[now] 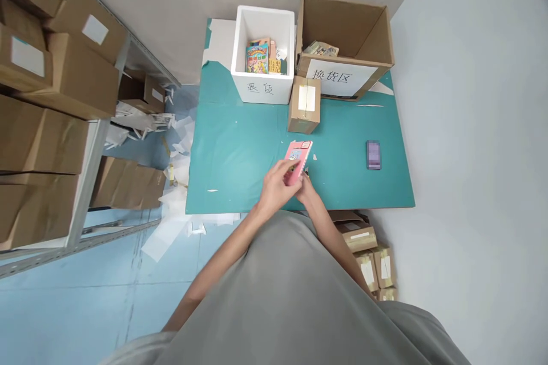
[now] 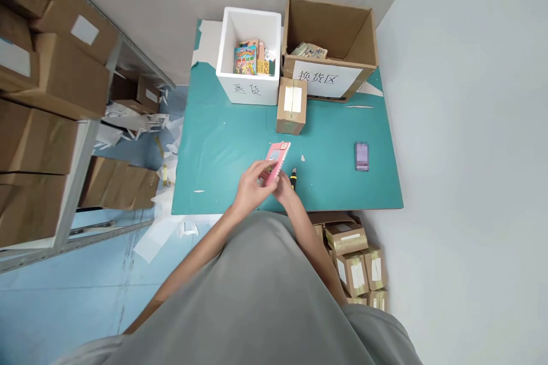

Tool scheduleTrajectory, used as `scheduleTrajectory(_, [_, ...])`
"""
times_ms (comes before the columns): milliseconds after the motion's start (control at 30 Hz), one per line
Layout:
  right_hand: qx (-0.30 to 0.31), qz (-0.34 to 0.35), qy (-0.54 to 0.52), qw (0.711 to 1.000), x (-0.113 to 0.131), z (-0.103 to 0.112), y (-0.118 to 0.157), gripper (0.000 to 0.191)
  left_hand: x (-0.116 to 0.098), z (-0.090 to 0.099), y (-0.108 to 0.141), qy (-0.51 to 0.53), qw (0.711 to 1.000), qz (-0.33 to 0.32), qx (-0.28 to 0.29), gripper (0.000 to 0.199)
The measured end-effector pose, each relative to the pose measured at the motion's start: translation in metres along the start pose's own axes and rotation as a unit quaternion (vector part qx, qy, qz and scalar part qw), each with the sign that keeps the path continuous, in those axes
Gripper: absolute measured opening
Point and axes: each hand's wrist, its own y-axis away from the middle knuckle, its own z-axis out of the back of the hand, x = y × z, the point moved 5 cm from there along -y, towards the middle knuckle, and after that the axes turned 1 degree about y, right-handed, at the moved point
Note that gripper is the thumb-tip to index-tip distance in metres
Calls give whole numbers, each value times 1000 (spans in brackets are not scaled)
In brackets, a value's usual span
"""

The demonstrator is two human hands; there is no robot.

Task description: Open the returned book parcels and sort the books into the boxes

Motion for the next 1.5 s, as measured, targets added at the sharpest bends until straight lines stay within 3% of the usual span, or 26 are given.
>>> scheduleTrajectory(133, [-44,-30,-86,995,6,20,2,52,51,34,-13,155,977,127,-72,47])
scheduleTrajectory(233, [-60,26,-56,996,21,16,3,54,92,48,-22,213,951,205,-86,54])
scheduleTrajectory(367, [-17,145,130,981,38,-31,11,37,123,38,-27,275,922,271,-29,57])
scheduleTrajectory(467, [31,220,317,922,41,-72,21,31,131,24,-26,291,913,287,2,48])
scheduleTrajectory(533, [31,242,381,892,42,-83,23,32,133,19,-25,302,904,304,-7,46])
scheduleTrajectory(633, [-4,249,366,897,43,-67,17,32,133,22,-23,322,882,343,-21,38])
scheduleTrajectory(733, [-31,217,298,929,34,-30,1,28,131,30,-20,330,881,339,-22,45])
scheduleTrajectory(767, [-48,198,287,936,26,-16,-4,28,136,33,-16,340,868,360,-36,52])
scheduleTrajectory(900, [-68,35,214,974,-32,27,-15,56,165,34,4,324,835,444,-19,76])
scheduleTrajectory(967, [-41,-55,171,983,-63,35,-19,74,179,35,6,311,837,451,0,70])
scheduleTrajectory(1033, [-14,-83,133,988,-75,34,-29,83,183,38,-4,298,845,443,20,62])
scheduleTrajectory(1133, [-9,-51,103,993,-41,23,-62,91,164,54,-46,279,872,401,25,60])
scheduleTrajectory(1300, [45,88,50,994,100,-20,-136,91,73,103,-169,297,927,225,-37,78])
scheduleTrajectory(1367, [52,134,22,989,146,-35,-159,89,39,125,-212,313,931,153,-105,73])
scheduleTrajectory(1433, [26,157,20,987,168,-43,-176,90,17,142,-239,285,938,89,-179,69])
scheduleTrajectory(1500, [8,160,41,986,163,-43,-185,91,13,145,-246,252,944,57,-203,69])
